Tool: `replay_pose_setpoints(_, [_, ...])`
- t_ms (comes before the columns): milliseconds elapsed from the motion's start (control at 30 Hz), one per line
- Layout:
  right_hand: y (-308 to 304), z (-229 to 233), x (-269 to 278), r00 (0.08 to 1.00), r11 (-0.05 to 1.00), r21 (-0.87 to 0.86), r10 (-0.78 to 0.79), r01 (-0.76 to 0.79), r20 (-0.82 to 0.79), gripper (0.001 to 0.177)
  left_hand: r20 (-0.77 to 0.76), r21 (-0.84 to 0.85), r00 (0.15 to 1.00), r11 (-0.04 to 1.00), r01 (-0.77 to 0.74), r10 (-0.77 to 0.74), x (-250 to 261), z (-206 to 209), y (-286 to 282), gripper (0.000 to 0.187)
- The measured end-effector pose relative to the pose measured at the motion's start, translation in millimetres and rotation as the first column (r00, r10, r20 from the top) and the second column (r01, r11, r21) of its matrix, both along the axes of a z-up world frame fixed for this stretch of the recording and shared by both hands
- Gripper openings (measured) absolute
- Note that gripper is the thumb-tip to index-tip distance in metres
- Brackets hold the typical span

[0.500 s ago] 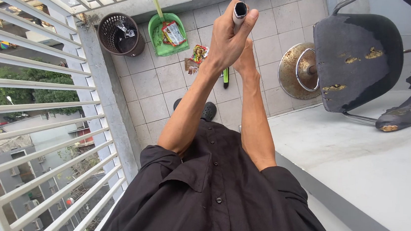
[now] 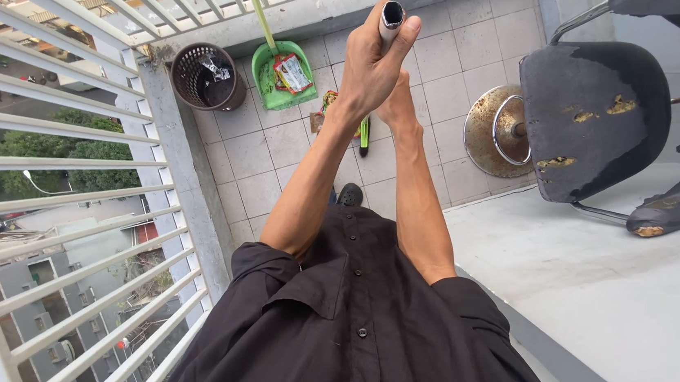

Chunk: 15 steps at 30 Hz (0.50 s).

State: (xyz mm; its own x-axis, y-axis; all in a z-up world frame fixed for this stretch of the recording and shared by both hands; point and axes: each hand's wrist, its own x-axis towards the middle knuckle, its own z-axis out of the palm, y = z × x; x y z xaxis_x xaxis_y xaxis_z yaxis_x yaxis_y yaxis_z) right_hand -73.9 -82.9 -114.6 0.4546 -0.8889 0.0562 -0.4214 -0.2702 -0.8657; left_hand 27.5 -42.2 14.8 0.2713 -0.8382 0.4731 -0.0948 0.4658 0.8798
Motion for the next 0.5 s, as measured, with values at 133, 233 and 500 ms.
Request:
replay_pose_setpoints(133, [-14,-1,7,0.999,1.000,0.013,-0.002,0.002,0.050,0.014,0.021,-0.027,1.000,1.000,0.003,-0.003,7,7,-14,0.033])
replay_pose_setpoints(233, [-28,3,13,0.987,1.000,-0.016,0.009,-0.007,0.158,0.021,0.045,-0.003,0.999,1.000,0.002,-0.002,11,12,-29,0.037])
replay_pose_setpoints(500, [-54,14,19,0.997,0.996,-0.082,-0.036,0.042,0.072,0.014,0.046,-0.032,0.995,0.995,0.094,-0.093,24,28,-59,0.032])
